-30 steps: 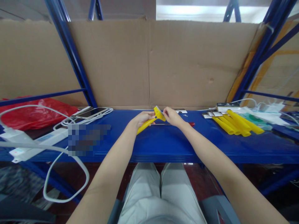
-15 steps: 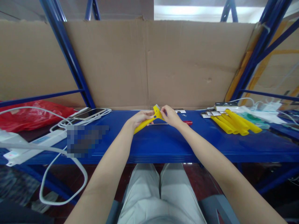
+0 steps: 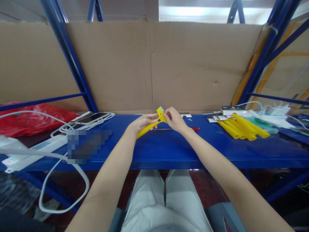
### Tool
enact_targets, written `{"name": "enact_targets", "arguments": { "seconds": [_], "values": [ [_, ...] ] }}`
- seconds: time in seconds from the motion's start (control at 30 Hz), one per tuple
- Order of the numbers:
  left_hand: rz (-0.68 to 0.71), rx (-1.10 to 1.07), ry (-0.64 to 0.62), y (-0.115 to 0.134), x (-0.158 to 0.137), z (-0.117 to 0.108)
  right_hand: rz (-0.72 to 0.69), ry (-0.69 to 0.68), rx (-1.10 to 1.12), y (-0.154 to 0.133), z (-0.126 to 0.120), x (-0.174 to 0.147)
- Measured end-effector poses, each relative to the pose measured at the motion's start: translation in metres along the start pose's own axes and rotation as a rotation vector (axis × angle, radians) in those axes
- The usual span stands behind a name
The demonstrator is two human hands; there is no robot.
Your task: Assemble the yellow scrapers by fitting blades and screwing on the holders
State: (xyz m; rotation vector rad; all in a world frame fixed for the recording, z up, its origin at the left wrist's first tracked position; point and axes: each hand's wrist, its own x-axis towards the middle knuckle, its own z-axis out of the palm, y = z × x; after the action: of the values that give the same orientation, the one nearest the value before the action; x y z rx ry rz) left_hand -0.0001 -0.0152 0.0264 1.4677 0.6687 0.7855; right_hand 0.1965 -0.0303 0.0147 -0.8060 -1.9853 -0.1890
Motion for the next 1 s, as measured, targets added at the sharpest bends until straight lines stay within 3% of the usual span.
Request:
{"name": "enact_targets", "arguments": {
  "seconds": [0.23,0.43,0.7,1.0],
  "values": [
    [0.028,0.040,0.001,0.000,-0.001,0.001,-0.025,-0.016,-0.065,-0.004,-0.001,0.000],
    [0.011,0.094,0.053,-0.002,0.004,0.004,0.042,-0.023,-0.163,-0.007,0.001,0.000],
    [0.024,0.111,0.115,-0.005,0.010,0.008,0.111,-0.021,-0.140,-0.003,0.005,0.001],
    [0.058,0.114,0.085,-0.009,0.015,0.006,0.138,-0.011,-0.107,0.001,0.008,0.002]
  ]
}}
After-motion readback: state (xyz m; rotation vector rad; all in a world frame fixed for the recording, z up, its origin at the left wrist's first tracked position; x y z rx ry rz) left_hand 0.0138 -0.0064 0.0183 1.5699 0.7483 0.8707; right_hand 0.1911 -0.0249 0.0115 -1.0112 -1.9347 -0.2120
